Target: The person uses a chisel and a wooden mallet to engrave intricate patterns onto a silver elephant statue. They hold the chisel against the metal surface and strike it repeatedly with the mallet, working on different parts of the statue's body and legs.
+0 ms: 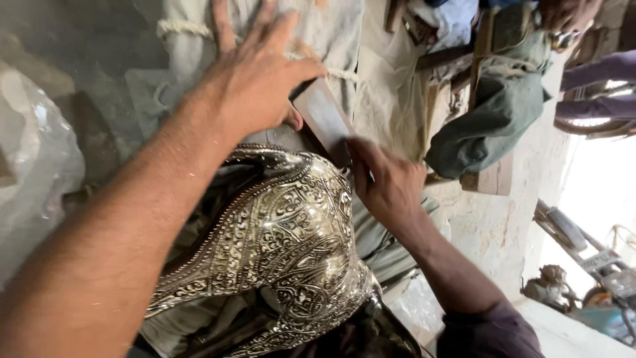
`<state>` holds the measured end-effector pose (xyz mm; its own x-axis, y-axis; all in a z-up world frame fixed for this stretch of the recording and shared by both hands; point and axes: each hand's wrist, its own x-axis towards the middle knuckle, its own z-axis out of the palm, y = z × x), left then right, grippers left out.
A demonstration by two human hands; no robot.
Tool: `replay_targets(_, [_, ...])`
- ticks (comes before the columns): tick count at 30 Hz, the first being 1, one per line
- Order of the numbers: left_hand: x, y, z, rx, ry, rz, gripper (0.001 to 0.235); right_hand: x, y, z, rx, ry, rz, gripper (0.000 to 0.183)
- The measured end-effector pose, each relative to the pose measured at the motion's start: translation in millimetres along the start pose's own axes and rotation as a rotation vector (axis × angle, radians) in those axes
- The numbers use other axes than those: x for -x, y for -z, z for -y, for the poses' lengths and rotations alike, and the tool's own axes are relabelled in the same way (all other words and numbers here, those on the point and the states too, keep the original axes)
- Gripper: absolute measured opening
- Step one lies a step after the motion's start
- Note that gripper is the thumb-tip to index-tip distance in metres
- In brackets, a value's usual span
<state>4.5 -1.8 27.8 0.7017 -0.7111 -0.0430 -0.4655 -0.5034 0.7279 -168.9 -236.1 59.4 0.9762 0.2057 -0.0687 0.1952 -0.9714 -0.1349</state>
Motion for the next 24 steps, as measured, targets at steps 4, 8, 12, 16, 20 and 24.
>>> replay_targets(4, [18,0,-2,-0.009,0.090,0.009,0.072,-22,3,16,-0.022,0.102,-0.054,0.012])
replay_targets(8, [8,-16,8,-0.091,0.030,-0.056,0.075,-34,9,21,0.017,0.095,-0.077,0.015])
replay_targets(12, [3,-15,12,-0.058,0.034,-0.062,0.078,-28,30,39,-0.012,0.096,-0.097,0.015])
replay_targets(16, [13,-7,3,0.016,0.051,-0.006,0.079,-42,22,37,0.006,0.151,-0.117,0.015])
replay_targets(20, [9,-4,4,0.001,-0.068,-0.092,0.075,-28,17,24,0.027,0.024,-0.015,0.017])
replay_targets(24, [8,-17,14,-0.068,0.009,-0.072,0.073,-28,18,25,-0.024,0.010,0.037,0.018])
